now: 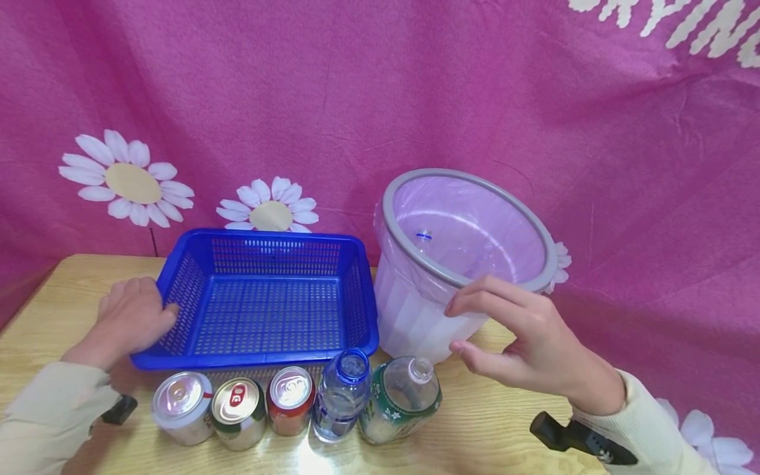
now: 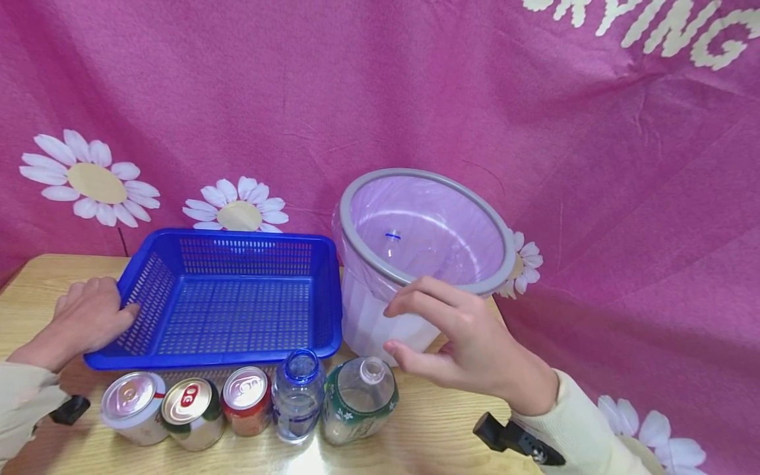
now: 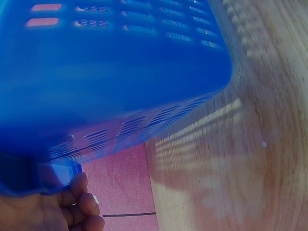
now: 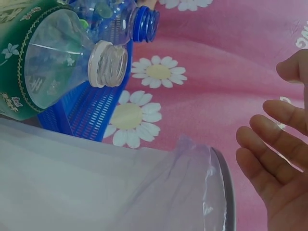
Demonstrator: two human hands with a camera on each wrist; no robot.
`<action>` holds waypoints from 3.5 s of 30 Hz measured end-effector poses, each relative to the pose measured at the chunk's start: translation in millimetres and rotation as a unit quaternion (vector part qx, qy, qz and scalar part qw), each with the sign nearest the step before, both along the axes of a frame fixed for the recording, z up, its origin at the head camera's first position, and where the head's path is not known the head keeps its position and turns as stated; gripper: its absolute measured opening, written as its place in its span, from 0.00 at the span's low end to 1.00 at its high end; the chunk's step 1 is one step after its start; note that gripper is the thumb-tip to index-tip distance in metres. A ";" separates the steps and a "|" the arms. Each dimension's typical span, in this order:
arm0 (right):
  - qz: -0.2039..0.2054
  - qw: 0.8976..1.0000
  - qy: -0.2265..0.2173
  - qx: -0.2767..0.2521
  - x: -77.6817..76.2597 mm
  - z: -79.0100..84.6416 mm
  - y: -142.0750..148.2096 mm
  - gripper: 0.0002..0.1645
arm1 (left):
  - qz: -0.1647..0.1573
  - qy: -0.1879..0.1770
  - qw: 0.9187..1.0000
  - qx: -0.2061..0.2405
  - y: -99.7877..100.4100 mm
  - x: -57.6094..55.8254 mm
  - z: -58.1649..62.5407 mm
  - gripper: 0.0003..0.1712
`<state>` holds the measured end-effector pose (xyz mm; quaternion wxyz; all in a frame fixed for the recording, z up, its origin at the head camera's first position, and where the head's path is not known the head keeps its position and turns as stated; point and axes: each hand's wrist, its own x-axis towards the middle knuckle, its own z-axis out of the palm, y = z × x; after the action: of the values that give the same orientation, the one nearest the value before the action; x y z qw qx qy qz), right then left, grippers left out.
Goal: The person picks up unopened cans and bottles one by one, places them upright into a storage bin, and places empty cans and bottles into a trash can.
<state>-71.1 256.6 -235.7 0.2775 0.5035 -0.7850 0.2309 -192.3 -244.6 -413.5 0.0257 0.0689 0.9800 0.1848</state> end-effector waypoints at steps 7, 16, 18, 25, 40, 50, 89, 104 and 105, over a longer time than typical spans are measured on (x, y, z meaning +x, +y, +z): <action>0.012 1.000 -0.001 0.005 2.7 -6.3 -2.9 0.16 | 0.000 0.003 1.000 0.000 0.5 1.1 0.9 0.26; 0.036 0.999 -0.003 0.006 3.2 -18.5 -8.8 0.19 | -0.001 -0.002 1.000 -0.004 2.5 3.5 5.6 0.27; 0.043 0.999 -0.007 0.005 2.6 -22.2 -10.1 0.19 | -0.001 -0.002 1.000 -0.004 2.7 3.5 5.8 0.27; 0.045 0.997 -0.052 0.026 1.2 -36.7 -7.5 0.24 | 0.000 -0.002 1.000 -0.003 1.7 2.2 4.9 0.27; 0.053 0.995 -0.082 0.033 -3.0 -57.6 -8.6 0.33 | 0.000 0.005 1.000 0.000 -1.6 -1.0 -1.3 0.25; 0.054 0.994 -0.088 0.031 -6.9 -71.6 -8.3 0.34 | 0.005 -0.001 1.000 0.000 -0.3 -0.7 -1.5 0.27; -0.060 0.972 -0.227 0.021 -10.2 -124.8 -0.7 0.44 | 0.006 0.003 1.000 0.002 -0.4 -0.5 -2.0 0.26; -0.006 0.951 -0.306 -0.033 -15.3 -155.3 -2.0 0.55 | 0.011 0.011 1.000 0.008 1.2 0.4 -0.3 0.24; -0.006 0.950 -0.310 -0.034 -15.4 -157.1 -2.2 0.54 | 0.011 0.010 1.000 0.007 1.2 0.4 -0.3 0.24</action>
<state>-86.5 254.4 -392.9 0.0384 0.3926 -0.8270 0.4006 -191.9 -243.4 -413.8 0.0133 0.0600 0.9796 0.1915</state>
